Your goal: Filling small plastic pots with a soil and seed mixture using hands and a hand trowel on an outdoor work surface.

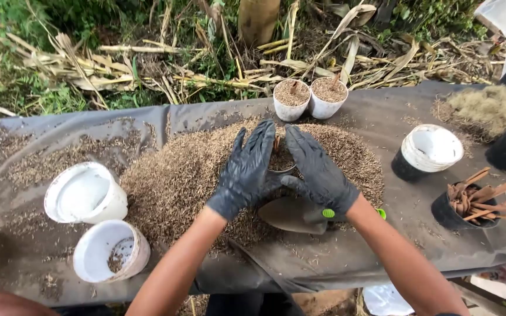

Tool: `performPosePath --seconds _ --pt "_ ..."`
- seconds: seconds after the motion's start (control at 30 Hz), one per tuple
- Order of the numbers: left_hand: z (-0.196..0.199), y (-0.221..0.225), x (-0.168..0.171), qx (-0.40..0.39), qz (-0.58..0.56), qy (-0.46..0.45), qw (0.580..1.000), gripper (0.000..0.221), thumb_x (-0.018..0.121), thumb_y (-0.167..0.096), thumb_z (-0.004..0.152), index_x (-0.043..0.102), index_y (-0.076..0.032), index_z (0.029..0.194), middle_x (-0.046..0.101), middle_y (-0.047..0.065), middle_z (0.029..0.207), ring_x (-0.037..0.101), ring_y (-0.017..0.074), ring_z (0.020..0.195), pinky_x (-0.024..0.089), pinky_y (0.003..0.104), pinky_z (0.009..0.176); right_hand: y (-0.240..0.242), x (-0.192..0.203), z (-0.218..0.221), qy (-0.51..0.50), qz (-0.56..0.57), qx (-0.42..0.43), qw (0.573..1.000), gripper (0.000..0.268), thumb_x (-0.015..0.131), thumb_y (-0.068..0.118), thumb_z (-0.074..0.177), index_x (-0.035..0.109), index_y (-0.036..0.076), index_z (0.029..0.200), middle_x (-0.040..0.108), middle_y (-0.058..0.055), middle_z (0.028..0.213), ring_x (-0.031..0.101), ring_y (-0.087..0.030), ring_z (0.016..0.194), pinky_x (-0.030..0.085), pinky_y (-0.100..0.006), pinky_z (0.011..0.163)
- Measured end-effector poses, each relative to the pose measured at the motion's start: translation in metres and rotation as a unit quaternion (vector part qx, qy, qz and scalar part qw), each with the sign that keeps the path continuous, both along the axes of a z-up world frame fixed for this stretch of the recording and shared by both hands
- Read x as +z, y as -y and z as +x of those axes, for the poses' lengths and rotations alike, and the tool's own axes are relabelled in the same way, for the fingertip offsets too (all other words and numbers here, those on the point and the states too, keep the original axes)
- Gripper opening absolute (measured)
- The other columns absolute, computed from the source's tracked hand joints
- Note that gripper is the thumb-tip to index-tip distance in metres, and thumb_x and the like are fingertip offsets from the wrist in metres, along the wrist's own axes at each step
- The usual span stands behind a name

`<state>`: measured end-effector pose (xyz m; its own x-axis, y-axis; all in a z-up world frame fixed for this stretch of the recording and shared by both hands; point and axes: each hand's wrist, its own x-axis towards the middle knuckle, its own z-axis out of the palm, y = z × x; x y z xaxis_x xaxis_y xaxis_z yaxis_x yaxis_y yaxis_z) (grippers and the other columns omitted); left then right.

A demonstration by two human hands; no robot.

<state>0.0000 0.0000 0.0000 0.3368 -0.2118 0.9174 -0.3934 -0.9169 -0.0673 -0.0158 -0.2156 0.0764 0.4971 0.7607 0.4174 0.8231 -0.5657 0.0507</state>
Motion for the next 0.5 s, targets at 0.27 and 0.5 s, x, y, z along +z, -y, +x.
performPosePath --seconds 0.27,0.5 --pt "-0.041 0.014 0.01 0.02 -0.053 -0.092 0.994 0.119 0.065 -0.082 0.079 0.013 -0.017 0.164 0.024 0.009 0.169 0.013 0.0319 0.158 0.003 0.055 0.129 -0.018 -0.016 -0.011 0.109 0.022 -0.01 0.994 0.096 0.051 0.071 0.091 0.041 -0.001 0.155 0.048 -0.022 0.153 0.042 -0.039 0.146 0.023 -0.055 0.127" --pt "-0.043 0.03 0.001 0.05 -0.11 -0.152 0.981 0.115 0.073 -0.068 0.084 0.005 -0.023 0.166 0.023 0.002 0.171 0.011 0.0283 0.16 0.0 0.054 0.129 -0.026 0.002 -0.035 0.065 0.071 -0.014 0.995 0.087 0.054 0.059 0.097 0.035 0.001 0.159 0.042 -0.023 0.158 0.038 -0.043 0.147 0.025 -0.058 0.124"
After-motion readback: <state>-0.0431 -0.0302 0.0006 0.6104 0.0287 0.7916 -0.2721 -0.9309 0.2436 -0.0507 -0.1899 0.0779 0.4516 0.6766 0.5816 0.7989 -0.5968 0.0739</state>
